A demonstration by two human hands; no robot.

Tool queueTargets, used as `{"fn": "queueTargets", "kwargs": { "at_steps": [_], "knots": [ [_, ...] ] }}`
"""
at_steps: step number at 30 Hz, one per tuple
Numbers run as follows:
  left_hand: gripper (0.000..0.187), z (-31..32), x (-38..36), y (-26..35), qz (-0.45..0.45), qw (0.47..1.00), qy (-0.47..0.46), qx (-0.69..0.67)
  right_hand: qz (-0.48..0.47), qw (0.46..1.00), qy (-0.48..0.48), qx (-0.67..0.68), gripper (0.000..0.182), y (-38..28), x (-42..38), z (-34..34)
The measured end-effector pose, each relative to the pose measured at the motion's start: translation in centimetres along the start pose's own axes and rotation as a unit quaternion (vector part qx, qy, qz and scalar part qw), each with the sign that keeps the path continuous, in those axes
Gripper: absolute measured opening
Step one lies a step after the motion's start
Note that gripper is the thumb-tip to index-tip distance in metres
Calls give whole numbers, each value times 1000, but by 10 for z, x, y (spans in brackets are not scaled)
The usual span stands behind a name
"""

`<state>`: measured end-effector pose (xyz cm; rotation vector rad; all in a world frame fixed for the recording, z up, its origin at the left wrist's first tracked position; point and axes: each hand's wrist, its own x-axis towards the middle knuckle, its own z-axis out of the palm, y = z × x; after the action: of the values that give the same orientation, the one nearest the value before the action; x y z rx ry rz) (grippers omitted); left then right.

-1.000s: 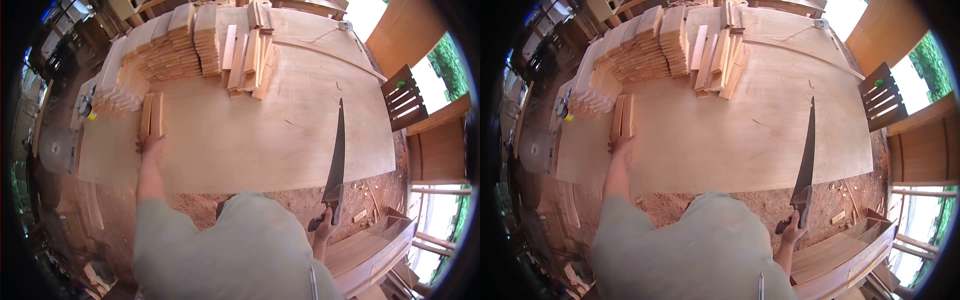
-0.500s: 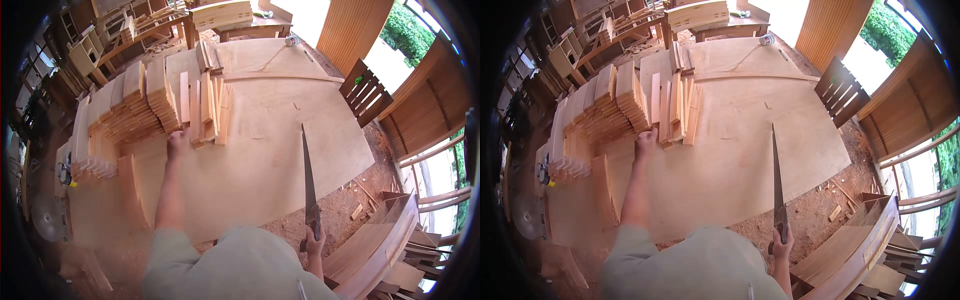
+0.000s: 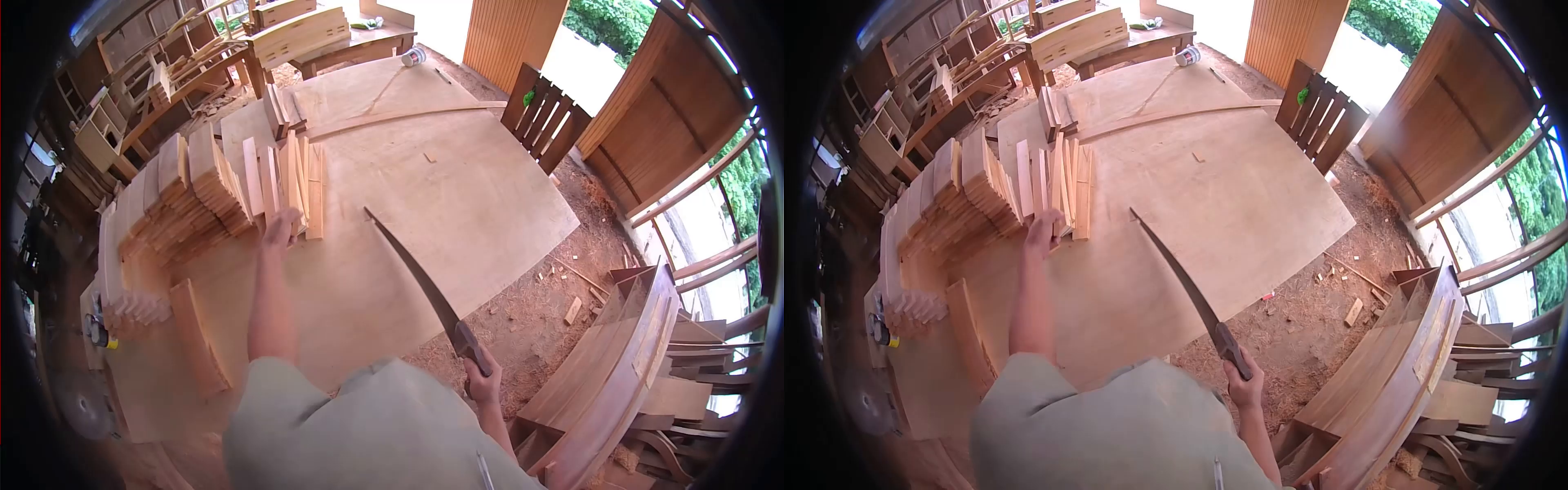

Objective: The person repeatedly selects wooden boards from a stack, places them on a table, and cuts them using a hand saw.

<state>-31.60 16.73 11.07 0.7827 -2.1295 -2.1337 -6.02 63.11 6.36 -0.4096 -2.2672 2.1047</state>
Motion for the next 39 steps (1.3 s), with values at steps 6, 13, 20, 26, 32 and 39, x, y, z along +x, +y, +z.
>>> {"fn": "queueTargets", "kwargs": {
  "at_steps": [6,13,20,26,32,39],
  "knots": [
    [24,-20,-80,-116,186,881,24,435,-8,985,149,82,40,11,-1,4],
    [24,-22,-112,-120,245,740,116,616,-13,997,56,54,50,-8,-27,-26],
    [40,153,-43,-107,197,895,66,396,-15,999,-41,-5,53,-14,-38,1],
    [55,172,-65,-136,145,840,12,522,-29,987,-86,-134,54,-19,-52,-9],
    [57,165,-72,-126,136,814,-26,565,-91,984,-103,-117,54,-8,-58,-5],
    [61,158,-58,-128,144,796,-69,584,-59,990,-98,-86,57,3,-62,15]
  ]
}}
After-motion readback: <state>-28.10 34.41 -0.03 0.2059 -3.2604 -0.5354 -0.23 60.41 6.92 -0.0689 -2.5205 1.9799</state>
